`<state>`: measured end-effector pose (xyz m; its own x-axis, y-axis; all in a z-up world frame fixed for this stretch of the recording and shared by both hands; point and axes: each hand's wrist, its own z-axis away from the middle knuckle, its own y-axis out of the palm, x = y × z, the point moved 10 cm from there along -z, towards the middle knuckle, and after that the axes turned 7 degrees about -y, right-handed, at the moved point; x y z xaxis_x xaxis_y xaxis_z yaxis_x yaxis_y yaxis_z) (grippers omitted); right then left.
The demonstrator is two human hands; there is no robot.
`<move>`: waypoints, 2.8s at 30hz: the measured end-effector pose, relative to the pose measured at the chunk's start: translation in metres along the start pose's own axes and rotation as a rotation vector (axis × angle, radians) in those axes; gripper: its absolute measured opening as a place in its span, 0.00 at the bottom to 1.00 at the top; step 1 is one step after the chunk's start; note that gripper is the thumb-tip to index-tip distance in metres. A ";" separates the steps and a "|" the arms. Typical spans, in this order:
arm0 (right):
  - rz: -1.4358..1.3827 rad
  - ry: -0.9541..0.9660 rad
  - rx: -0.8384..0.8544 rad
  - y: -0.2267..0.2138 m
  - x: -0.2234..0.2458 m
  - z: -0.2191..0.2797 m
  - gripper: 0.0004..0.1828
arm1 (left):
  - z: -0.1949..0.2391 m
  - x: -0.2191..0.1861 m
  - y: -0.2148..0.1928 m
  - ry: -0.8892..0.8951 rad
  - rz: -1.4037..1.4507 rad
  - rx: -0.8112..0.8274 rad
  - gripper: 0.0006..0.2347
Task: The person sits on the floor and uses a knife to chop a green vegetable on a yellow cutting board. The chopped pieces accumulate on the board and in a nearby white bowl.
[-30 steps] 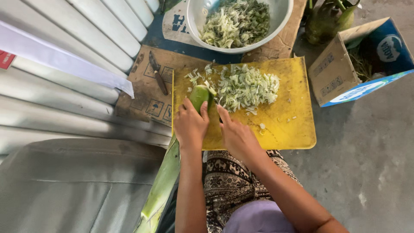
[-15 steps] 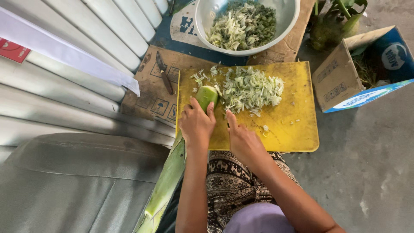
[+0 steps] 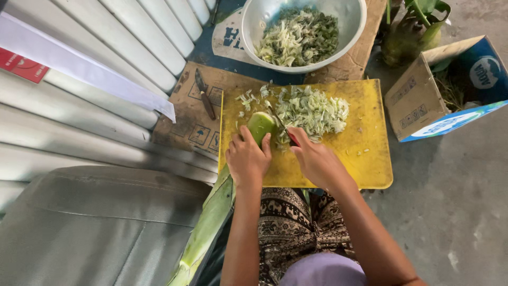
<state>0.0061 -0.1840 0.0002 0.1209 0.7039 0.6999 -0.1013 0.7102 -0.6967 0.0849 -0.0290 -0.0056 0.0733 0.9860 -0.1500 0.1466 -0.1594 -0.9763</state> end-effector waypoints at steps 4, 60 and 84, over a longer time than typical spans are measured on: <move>-0.030 -0.238 -0.141 -0.015 0.014 0.024 0.25 | 0.000 0.000 0.004 -0.013 0.018 0.035 0.28; -0.057 -0.226 -0.147 0.004 0.019 0.019 0.27 | -0.027 0.021 0.011 0.014 0.121 0.158 0.36; -0.033 -0.096 -0.090 0.018 0.022 -0.016 0.28 | -0.016 0.004 0.002 0.011 -0.026 0.073 0.35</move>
<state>0.0229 -0.1555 0.0004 0.0275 0.6813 0.7315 -0.0089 0.7319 -0.6813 0.1009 -0.0263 -0.0060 0.0809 0.9891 -0.1233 0.0758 -0.1295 -0.9887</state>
